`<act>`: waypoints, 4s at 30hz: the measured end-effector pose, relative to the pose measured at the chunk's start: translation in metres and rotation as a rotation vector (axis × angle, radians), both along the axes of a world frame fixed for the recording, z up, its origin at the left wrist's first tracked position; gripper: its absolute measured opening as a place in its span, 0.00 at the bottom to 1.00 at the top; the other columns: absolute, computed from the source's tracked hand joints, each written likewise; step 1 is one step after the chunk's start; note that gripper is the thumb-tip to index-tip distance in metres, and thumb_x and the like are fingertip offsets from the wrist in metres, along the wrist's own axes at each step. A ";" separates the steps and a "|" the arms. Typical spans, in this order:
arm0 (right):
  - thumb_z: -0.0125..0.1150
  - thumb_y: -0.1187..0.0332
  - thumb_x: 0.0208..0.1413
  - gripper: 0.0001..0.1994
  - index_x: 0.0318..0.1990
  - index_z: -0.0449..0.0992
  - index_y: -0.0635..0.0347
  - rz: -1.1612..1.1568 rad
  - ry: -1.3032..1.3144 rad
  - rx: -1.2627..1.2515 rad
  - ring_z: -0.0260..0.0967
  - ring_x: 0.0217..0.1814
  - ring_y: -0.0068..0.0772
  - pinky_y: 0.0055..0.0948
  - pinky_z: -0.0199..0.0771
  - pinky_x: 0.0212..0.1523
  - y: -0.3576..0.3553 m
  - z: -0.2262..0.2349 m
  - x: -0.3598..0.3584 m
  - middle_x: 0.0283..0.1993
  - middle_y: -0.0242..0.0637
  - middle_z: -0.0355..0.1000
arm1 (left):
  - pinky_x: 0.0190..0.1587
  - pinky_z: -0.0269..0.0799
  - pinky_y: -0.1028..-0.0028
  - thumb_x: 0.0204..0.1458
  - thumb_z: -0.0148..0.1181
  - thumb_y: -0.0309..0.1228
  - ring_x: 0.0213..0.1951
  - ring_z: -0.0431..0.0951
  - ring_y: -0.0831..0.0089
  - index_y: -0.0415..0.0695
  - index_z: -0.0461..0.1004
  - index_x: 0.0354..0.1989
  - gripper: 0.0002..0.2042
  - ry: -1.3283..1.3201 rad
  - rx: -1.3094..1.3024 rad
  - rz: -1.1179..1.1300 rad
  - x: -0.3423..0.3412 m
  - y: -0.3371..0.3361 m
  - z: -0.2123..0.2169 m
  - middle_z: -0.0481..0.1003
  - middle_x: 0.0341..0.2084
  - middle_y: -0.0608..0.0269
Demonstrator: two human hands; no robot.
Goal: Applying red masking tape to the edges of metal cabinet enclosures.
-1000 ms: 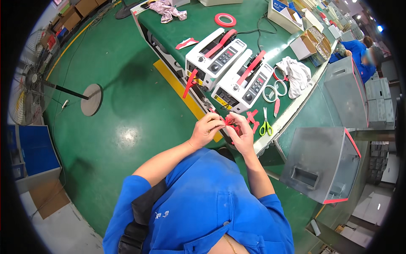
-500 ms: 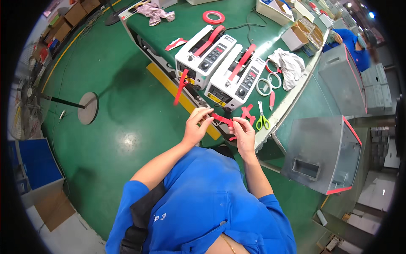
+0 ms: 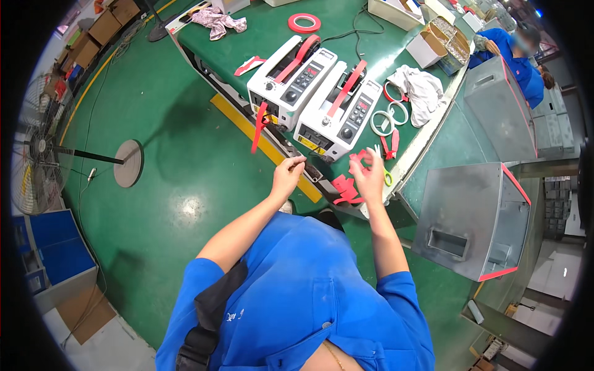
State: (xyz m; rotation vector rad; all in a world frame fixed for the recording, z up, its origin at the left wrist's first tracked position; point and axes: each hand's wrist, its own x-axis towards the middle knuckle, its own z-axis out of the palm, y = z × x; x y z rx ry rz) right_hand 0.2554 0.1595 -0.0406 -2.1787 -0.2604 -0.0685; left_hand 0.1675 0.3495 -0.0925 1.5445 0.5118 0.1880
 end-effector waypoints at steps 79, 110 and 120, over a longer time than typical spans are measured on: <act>0.54 0.69 0.48 0.11 0.37 0.70 0.65 -0.480 0.784 0.315 0.69 0.27 0.24 0.21 0.70 0.28 -0.284 -0.181 -0.355 0.29 0.38 0.71 | 0.24 0.68 0.80 0.46 0.58 0.28 0.21 0.70 0.80 0.40 0.69 0.34 0.09 0.253 -0.280 -0.086 -0.136 0.062 -0.008 0.70 0.21 0.68; 0.57 0.75 0.43 0.05 0.31 0.73 0.60 0.003 0.033 -0.125 0.68 0.32 0.38 0.30 0.66 0.34 -0.298 0.103 -0.295 0.31 0.37 0.70 | 0.35 0.68 0.69 0.45 0.55 0.23 0.32 0.72 0.63 0.43 0.70 0.34 0.07 -0.277 0.632 -1.275 -0.088 -0.158 0.165 0.69 0.28 0.60; 0.57 0.79 0.46 0.09 0.37 0.70 0.66 -0.428 0.011 0.061 0.66 0.29 0.23 0.19 0.66 0.31 -0.317 0.208 -0.231 0.27 0.35 0.67 | 0.36 0.69 0.79 0.42 0.59 0.19 0.33 0.72 0.80 0.36 0.71 0.34 0.09 -0.251 0.266 -1.205 0.058 -0.190 0.227 0.73 0.29 0.66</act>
